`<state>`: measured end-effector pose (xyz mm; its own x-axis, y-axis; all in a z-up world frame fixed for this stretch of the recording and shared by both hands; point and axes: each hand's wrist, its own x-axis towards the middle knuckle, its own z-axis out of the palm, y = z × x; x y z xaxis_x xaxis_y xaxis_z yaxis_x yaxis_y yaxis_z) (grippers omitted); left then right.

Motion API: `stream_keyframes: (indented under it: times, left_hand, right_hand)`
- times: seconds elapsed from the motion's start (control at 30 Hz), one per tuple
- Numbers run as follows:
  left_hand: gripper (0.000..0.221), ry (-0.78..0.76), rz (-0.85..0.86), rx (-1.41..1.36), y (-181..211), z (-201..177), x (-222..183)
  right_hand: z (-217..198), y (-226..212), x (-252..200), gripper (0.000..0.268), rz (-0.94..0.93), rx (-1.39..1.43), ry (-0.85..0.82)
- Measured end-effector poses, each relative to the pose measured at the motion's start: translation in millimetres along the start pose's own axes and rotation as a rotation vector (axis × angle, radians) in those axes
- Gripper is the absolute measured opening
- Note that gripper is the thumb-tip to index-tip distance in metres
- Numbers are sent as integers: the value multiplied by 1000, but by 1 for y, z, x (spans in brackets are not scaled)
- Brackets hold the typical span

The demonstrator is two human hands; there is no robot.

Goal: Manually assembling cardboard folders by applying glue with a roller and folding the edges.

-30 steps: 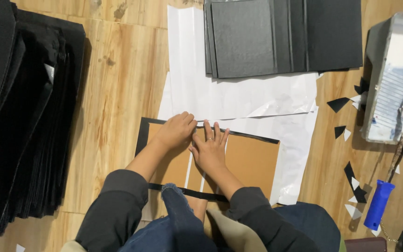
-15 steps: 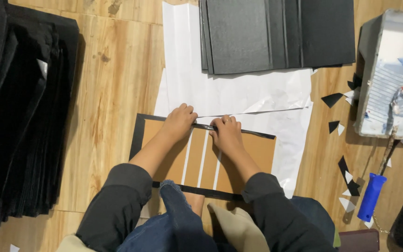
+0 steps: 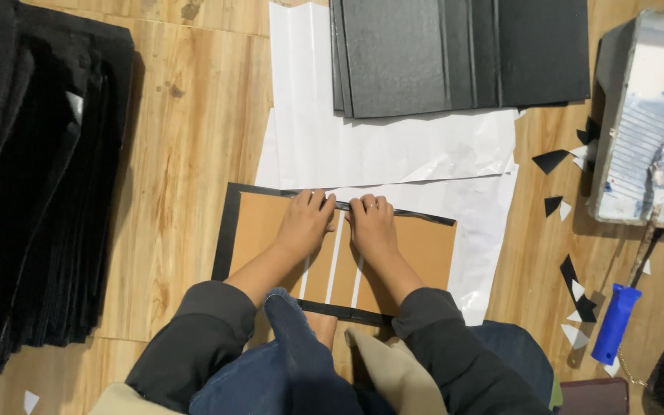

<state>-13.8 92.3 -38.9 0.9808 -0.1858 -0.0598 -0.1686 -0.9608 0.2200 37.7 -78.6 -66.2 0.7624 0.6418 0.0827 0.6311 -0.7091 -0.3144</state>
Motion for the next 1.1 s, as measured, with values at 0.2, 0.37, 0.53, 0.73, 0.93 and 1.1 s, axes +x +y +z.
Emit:
stream_keyframes:
  times: [0.2, 0.37, 0.53, 0.73, 0.93, 1.1]
  left_hand:
    - [54, -22, 50, -39, 13, -19, -20]
    - [55, -87, 58, -147, 2, -27, -22]
    - [30, 112, -161, -204, -38, 2, -34]
    - [38, 285, -152, -21, -63, 19, -25]
    - [24, 314, 107, 211, -76, 20, -17]
    - [20, 285, 225, 277, -86, 43, -19]
  right_hand:
    - [13, 0, -15, 21, -213, -165, 248]
    - [7, -3, -27, 30, -198, -169, 214]
    - [-11, -12, -33, 41, -156, -138, 197]
    - [-4, -14, -33, 41, -117, -135, 128]
    - [-14, -48, -23, 34, -143, 13, 67]
    - [-3, -73, -27, 48, -244, 69, -228]
